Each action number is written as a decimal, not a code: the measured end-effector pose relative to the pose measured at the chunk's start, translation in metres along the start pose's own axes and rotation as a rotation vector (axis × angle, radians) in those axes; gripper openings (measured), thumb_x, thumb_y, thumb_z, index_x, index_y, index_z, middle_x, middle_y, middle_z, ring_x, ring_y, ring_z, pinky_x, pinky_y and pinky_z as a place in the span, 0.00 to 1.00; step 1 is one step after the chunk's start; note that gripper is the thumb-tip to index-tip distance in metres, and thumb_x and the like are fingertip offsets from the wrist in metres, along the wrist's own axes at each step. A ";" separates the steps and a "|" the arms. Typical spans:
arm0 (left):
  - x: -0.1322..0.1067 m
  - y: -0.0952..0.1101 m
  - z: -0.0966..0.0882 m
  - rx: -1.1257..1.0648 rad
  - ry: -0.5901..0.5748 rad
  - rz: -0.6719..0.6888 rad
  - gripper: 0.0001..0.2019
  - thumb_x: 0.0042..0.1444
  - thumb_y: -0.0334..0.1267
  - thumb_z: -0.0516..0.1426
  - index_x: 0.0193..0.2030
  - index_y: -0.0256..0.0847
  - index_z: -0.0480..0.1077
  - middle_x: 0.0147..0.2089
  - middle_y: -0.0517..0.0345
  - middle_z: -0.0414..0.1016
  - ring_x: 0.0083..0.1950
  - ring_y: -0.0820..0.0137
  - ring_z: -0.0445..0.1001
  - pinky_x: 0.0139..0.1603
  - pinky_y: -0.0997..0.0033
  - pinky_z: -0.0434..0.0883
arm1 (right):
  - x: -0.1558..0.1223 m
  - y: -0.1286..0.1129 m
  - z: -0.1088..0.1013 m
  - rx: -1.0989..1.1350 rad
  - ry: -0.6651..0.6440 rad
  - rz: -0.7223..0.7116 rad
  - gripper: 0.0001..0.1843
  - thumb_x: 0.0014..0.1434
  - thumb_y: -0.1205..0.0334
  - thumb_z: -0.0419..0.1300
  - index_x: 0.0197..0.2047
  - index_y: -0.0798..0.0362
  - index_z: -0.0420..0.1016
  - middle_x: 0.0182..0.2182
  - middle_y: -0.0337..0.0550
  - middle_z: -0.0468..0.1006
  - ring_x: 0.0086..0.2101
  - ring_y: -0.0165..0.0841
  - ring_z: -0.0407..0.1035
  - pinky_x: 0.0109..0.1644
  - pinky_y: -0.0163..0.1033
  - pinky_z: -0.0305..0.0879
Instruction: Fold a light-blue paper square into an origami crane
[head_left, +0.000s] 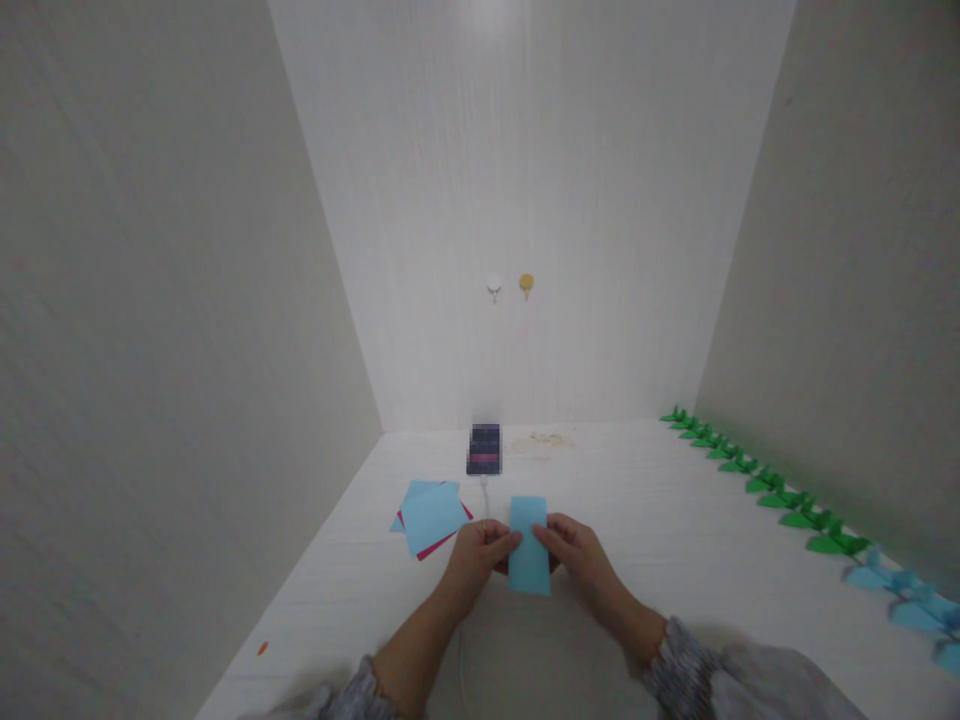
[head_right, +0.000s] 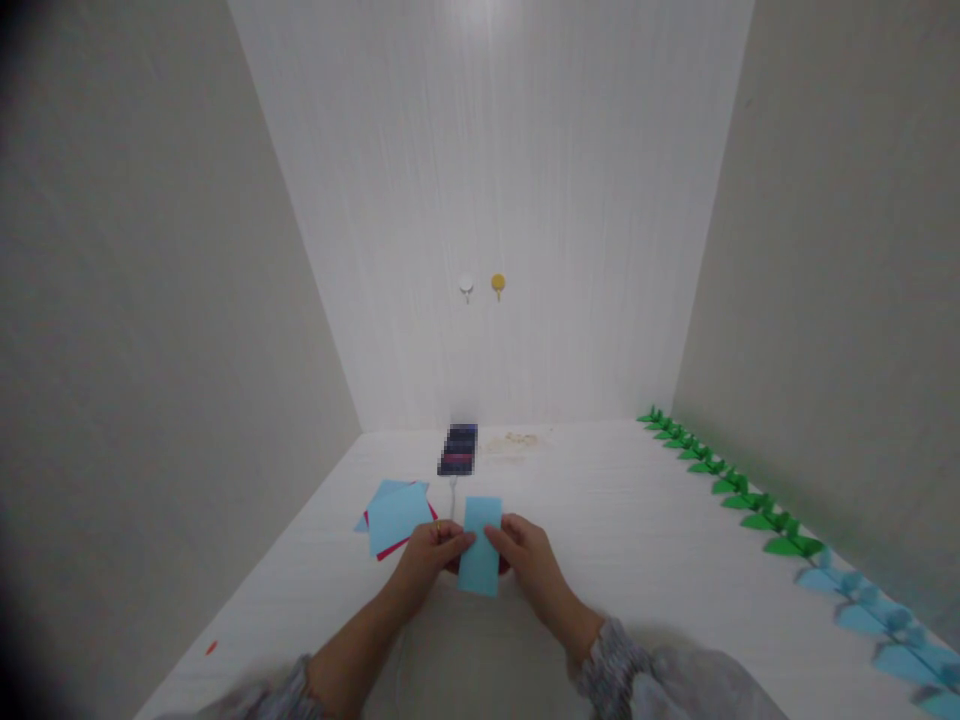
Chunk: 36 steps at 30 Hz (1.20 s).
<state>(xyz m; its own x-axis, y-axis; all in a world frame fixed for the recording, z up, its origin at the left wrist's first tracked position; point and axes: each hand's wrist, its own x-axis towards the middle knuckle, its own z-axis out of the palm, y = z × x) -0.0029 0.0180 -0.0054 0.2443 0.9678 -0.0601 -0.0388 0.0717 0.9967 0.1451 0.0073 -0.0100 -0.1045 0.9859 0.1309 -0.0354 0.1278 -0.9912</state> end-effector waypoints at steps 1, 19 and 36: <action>0.000 0.000 0.000 -0.003 0.003 0.000 0.14 0.37 0.45 0.58 0.20 0.33 0.65 0.17 0.59 0.68 0.20 0.74 0.66 0.22 0.74 0.64 | 0.000 0.001 0.001 -0.018 -0.023 0.020 0.16 0.44 0.50 0.55 0.23 0.57 0.67 0.15 0.35 0.66 0.17 0.26 0.61 0.20 0.31 0.59; -0.002 0.001 -0.001 -0.150 -0.026 0.010 0.11 0.38 0.40 0.57 0.27 0.34 0.66 0.20 0.61 0.67 0.20 0.76 0.65 0.23 0.74 0.62 | -0.009 -0.009 -0.001 0.135 -0.136 0.006 0.15 0.45 0.55 0.56 0.32 0.58 0.72 0.20 0.39 0.71 0.20 0.27 0.62 0.22 0.32 0.59; -0.008 0.004 0.000 -0.082 -0.182 -0.039 0.18 0.41 0.48 0.54 0.29 0.31 0.68 0.25 0.52 0.71 0.21 0.74 0.68 0.18 0.78 0.63 | -0.008 0.001 -0.009 -0.332 -0.095 -0.415 0.15 0.50 0.66 0.49 0.39 0.50 0.72 0.25 0.41 0.70 0.26 0.29 0.64 0.30 0.34 0.62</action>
<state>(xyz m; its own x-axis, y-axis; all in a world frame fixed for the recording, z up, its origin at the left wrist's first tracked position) -0.0053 0.0104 -0.0006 0.4177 0.9050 -0.0806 -0.1024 0.1351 0.9855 0.1544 0.0010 -0.0124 -0.2387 0.8328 0.4995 0.2214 0.5475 -0.8070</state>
